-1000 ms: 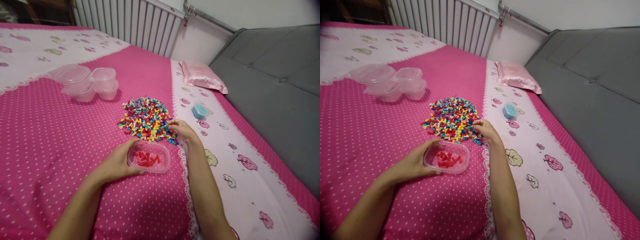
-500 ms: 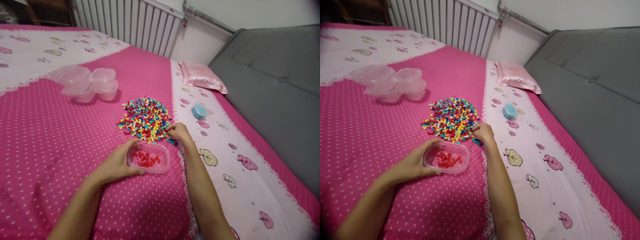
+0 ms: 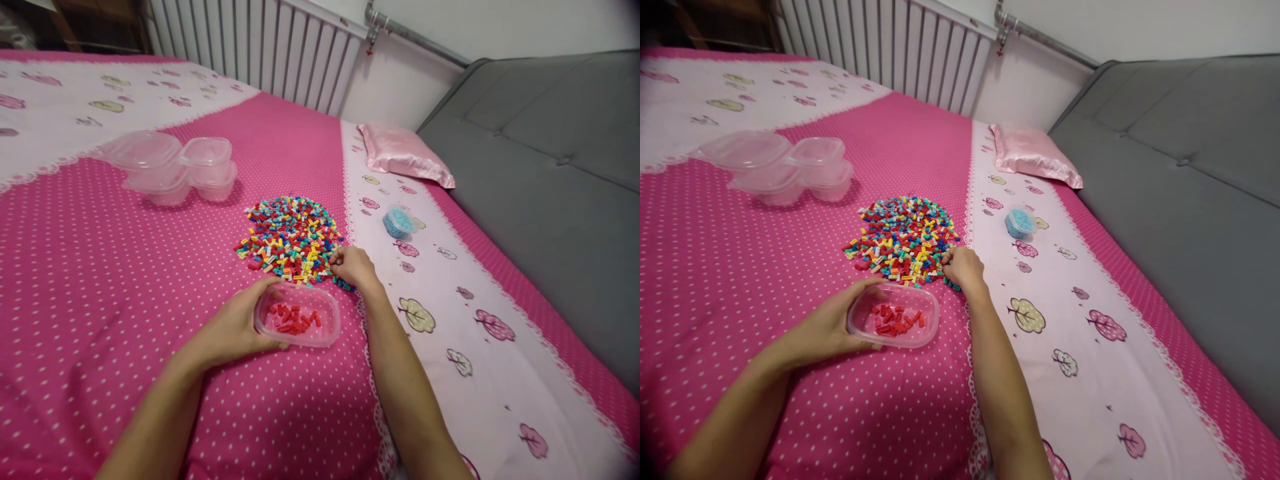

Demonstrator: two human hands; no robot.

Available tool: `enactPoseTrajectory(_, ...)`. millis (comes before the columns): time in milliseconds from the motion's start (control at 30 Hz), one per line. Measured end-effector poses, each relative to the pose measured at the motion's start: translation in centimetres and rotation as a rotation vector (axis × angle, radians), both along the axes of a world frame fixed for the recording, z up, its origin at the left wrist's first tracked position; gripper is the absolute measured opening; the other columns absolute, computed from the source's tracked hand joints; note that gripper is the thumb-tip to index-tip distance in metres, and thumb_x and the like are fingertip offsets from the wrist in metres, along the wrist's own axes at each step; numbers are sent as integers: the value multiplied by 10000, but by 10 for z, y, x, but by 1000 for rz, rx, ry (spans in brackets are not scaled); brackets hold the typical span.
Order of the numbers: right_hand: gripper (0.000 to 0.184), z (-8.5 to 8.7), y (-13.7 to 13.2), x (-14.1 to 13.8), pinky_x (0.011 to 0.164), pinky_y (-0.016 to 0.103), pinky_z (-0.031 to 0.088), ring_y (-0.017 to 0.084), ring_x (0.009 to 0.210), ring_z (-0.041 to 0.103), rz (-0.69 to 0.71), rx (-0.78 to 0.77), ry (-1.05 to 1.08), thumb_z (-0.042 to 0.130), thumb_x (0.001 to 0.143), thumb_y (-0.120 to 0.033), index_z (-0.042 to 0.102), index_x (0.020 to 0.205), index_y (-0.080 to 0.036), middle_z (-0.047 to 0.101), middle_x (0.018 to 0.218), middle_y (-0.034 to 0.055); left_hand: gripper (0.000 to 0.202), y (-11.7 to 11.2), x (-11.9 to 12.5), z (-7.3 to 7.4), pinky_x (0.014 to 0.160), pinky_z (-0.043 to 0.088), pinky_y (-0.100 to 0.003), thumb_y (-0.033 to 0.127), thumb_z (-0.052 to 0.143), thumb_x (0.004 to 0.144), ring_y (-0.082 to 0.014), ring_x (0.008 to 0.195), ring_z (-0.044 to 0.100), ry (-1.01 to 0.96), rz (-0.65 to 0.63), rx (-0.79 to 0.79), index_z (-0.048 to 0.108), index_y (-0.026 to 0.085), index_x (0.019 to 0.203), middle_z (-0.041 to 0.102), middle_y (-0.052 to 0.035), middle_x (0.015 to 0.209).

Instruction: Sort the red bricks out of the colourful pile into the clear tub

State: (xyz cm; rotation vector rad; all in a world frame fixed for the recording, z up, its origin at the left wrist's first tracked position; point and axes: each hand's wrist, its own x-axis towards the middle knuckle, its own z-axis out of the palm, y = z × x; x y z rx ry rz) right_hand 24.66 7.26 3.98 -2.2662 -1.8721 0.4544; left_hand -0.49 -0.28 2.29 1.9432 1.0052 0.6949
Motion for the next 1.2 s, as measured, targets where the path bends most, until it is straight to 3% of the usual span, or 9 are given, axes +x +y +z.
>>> enactPoseTrajectory(200, 191, -3, 2, 3, 672, 254, 451, 174, 780, 644, -20, -2, 27, 655, 651, -184, 734, 815, -243, 714, 832, 11, 735, 0, -1, 0, 976, 464, -440, 444, 772, 673, -291, 1166, 564, 10, -7, 8, 417, 240, 1283, 553, -99, 1313)
enactPoseTrajectory(300, 110, -10, 5, 12, 614, 238, 438, 153, 683, 628, -12, 34, 168, 658, 644, -187, 713, 735, -215, 684, 704, 2, 722, 0, -1, 0, 970, 469, -433, 446, 768, 679, -282, 1158, 568, 3, -12, 3, 417, 235, 1274, 557, -97, 1301)
enactPoseTrajectory(400, 34, -14, 7, 21, 527, 227, 415, 118, 526, 562, -21, 64, 475, 672, 638, -194, 659, 667, -183, 619, 574, -21, 721, -1, -1, -1, 963, 473, -435, 452, 768, 677, -284, 1150, 572, 6, -7, 2, 421, 231, 1268, 563, -94, 1287)
enactPoseTrajectory(500, 137, -12, 6, 26, 480, 212, 397, 84, 467, 506, -13, 52, 859, 736, 592, -203, 625, 662, -166, 600, 558, -39, 735, 0, 0, -1, 968, 469, -432, 460, 769, 674, -281, 1151, 570, 16, 0, 6, 416, 229, 1276, 556, -96, 1296)
enactPoseTrajectory(667, 265, -1, 6, 26, 509, 152, 450, 54, 583, 566, -19, -22, 1413, 818, 581, -203, 624, 760, -176, 686, 778, -20, 740, 0, -1, -2, 963, 470, -426, 472, 772, 669, -282, 1153, 567, 19, 3, 12, 421, 232, 1274, 551, -98, 1302)
enactPoseTrajectory(833, 162, 4, 10, 23, 689, 132, 546, 86, 800, 662, -145, -108, 1800, 648, 720, -39, 602, 798, -174, 717, 857, 19, 737, -1, -2, -2, 953, 475, -410, 467, 775, 668, -269, 1130, 581, -3, -3, 13, 423, 228, 1271, 567, -87, 1276)
enactPoseTrajectory(1033, 232, 8, 9, 21, 849, 219, 569, 131, 949, 672, -217, -108, 1970, 465, 746, -4, 597, 874, -145, 721, 876, 70, 727, 0, -1, 0, 945, 478, -415, 467, 773, 668, -279, 1141, 573, 12, -1, 15, 430, 221, 1260, 562, -95, 1283)
enactPoseTrajectory(1200, 104, 12, 9, 19, 784, 226, 581, 135, 863, 676, -283, -101, 1927, 511, 827, -121, 608, 853, -148, 697, 792, 51, 728, 1, -1, -1, 950, 476, -414, 467, 773, 667, -271, 1131, 580, 3, -3, 15, 428, 225, 1261, 569, -90, 1272)
